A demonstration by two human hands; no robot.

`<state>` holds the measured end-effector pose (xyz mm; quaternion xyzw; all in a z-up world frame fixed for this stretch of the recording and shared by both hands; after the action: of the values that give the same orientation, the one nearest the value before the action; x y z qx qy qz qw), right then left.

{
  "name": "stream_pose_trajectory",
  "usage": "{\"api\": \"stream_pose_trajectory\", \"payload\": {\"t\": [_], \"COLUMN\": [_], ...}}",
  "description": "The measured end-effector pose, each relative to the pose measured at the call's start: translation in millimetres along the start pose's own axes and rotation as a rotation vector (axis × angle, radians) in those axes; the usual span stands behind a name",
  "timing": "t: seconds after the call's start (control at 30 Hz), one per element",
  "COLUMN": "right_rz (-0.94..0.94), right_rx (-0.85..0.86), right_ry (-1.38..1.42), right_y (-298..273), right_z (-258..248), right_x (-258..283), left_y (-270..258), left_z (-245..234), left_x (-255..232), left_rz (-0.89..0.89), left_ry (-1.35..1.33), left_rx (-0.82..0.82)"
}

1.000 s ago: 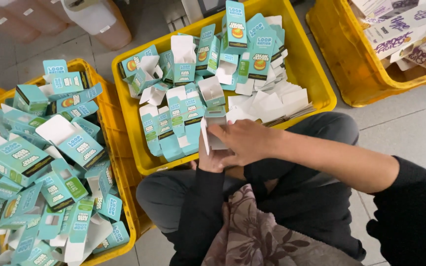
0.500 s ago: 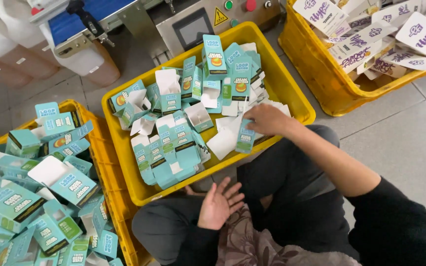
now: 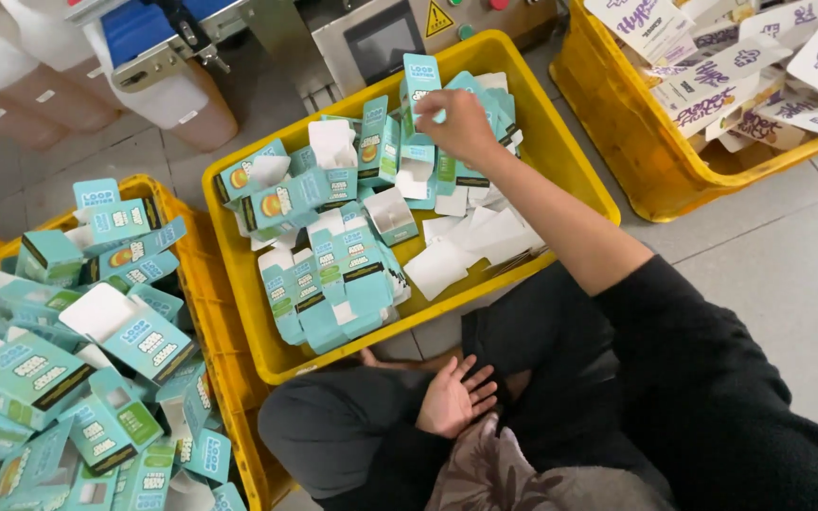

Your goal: A person sitting on the floor folds flat cardboard templates into small boxes and places them into a yellow bin.

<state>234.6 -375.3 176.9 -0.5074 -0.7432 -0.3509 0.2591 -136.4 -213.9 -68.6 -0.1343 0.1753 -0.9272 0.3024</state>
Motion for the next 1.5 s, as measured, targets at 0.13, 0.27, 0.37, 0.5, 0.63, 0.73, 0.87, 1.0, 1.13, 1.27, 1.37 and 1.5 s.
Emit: {"api": "stream_pose_trajectory", "payload": {"t": [0.13,0.27,0.37,0.5,0.63,0.73,0.87,1.0,1.13,1.27,1.37,1.5], "right_rz": [0.450,0.804,0.779,0.805,0.910,0.928,0.601,0.549,0.497,0.409,0.219,0.124], "right_rx": [-0.007,0.105,0.046,-0.068,-0.117,-0.185,-0.294,0.000,0.213,0.259,0.114,-0.044], "right_ry": [-0.188,-0.239,-0.293,-0.295,-0.169,0.076,0.226,0.581,0.736,0.802,0.562,0.182], "right_y": [-22.2,-52.9,-61.1,-53.8,-45.1,-46.2,-66.0,-111.6,-170.5,-199.6,-208.1,-212.6], "right_z": [25.6,42.8,58.7,72.4,56.9,26.5,-32.3,-45.8,-7.2,5.2,-1.3,-16.4], "right_x": [-152.8,-215.7,-221.5,-226.5,-207.3,-190.3,-136.5,-68.8,-34.9,18.7,32.3,46.5], "left_y": [4.9,8.9,8.9,8.5,7.6,-2.4,-21.7,-41.2,-11.5,23.0,13.3,11.4], "left_z": [-4.3,-2.2,-4.6,-8.3,-4.8,10.4,72.3,165.4,150.6,99.1,173.9,245.4], "left_x": [-2.2,-5.8,-6.9,-6.4,-6.1,-4.9,-28.1,-71.2,-118.1,-128.0,-97.5,-77.0], "left_rz": [-0.002,-0.008,-0.014,-0.017,-0.019,0.011,0.271,0.642,0.637,0.430,0.385,0.408], "left_ry": [0.028,0.109,0.107,0.088,0.085,0.138,0.454,0.978,1.103,0.516,0.475,0.621], "left_rx": [-0.017,-0.077,-0.097,-0.055,-0.032,-0.056,-0.015,-0.197,0.024,0.373,0.389,0.386]}}
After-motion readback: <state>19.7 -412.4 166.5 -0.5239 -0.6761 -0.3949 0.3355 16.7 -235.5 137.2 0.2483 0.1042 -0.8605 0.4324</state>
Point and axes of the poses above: each hand's wrist, its own y-axis towards the middle knuckle, its own z-axis out of the palm, x = y × z, the point moved 2 cm from there along y, towards the middle knuckle, and after that the axes turned 11 degrees about x, right-handed, at the moved point
